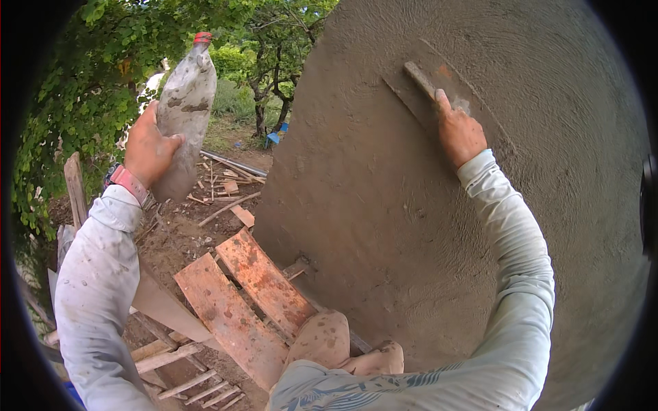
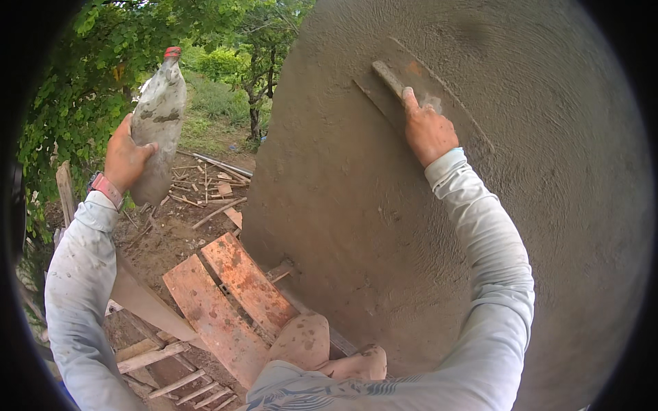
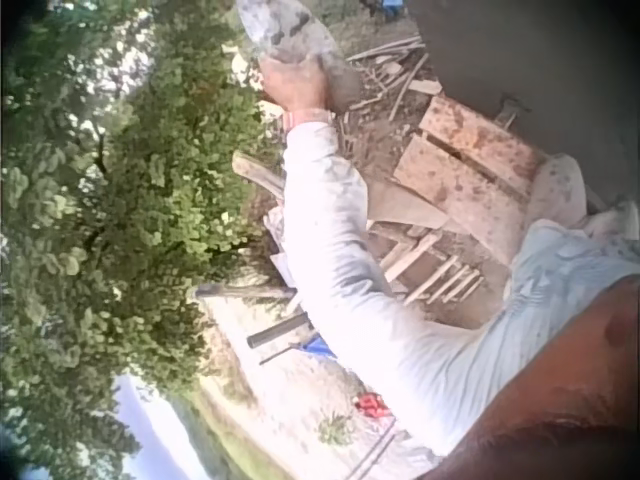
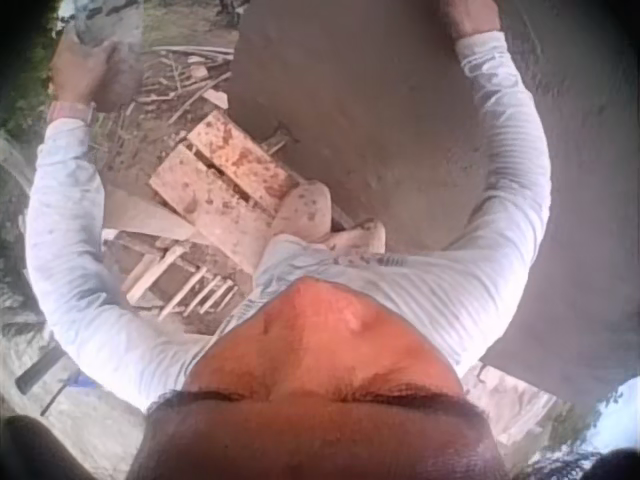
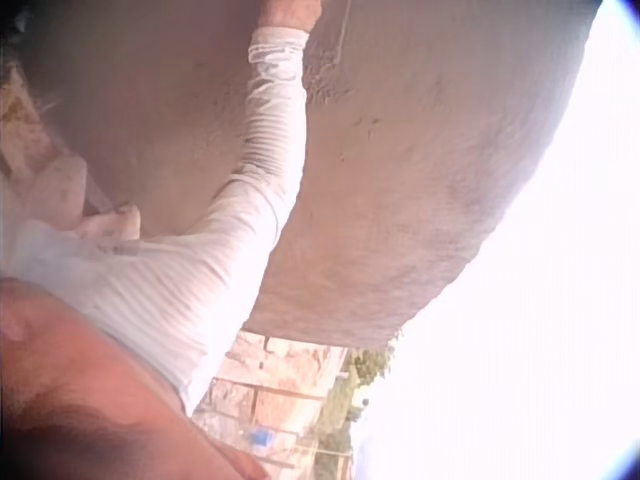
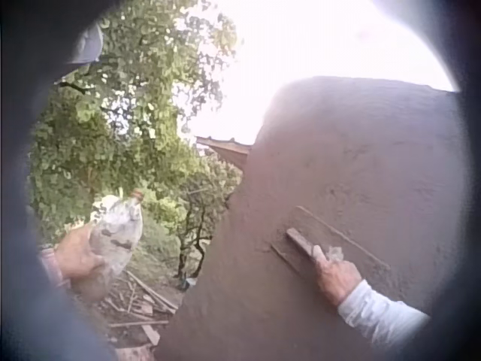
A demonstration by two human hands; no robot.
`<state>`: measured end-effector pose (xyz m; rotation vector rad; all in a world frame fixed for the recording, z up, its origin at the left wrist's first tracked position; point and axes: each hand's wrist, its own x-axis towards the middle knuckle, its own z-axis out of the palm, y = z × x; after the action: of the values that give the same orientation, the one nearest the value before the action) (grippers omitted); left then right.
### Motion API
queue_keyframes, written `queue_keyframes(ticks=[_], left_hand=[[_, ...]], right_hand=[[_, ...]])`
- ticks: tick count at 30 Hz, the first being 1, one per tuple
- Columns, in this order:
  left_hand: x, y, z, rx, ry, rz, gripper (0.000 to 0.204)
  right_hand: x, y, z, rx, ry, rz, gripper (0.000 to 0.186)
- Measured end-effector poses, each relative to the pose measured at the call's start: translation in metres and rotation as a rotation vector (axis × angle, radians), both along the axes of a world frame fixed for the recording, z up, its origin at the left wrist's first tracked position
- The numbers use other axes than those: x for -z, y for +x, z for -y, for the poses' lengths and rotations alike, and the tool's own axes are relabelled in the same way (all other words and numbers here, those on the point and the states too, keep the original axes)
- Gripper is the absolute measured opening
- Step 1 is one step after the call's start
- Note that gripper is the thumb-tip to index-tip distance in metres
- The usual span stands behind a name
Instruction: Smoothing and finishing a plastered exterior wall using a trowel and water.
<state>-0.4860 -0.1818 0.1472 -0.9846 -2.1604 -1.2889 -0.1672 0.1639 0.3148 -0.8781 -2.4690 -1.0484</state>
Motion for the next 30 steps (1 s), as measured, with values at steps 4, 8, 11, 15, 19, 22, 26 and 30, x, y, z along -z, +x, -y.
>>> queue_keyframes(ticks=[4,8,11,15,19,22,26,30], left_hand=[[-0.001,0.019,-0.007,0.047,0.010,0.015,0.059],[-0.001,0.019,-0.003,0.097,-0.008,0.043,0.061],[-0.003,0.022,-0.009,0.055,0.027,0.127,0.062],[0.009,0.015,-0.001,-0.017,0.047,0.072,0.064],[0.005,0.024,-0.005,0.068,0.045,0.140,0.066],[0.006,0.026,-0.010,0.112,0.032,0.169,0.067],[0.002,0.029,-0.002,0.172,0.012,0.287,0.066],[-0.001,0.032,-0.002,0.208,0.039,0.307,0.065]], right_hand=[[-0.037,-0.066,-0.016,-0.096,0.028,-0.198,0.044],[-0.017,-0.127,-0.017,-0.170,-0.029,-0.127,0.037],[0.006,-0.151,-0.063,-0.183,-0.157,-0.193,0.039],[-0.003,-0.090,0.004,-0.132,-0.003,-0.112,0.046],[-0.020,-0.019,0.017,-0.035,0.080,-0.251,0.060],[-0.018,-0.014,0.008,0.008,0.112,-0.259,0.067],[-0.015,-0.054,0.003,-0.005,0.116,-0.271,0.071],[-0.011,-0.085,-0.007,-0.061,-0.020,-0.295,0.070]])
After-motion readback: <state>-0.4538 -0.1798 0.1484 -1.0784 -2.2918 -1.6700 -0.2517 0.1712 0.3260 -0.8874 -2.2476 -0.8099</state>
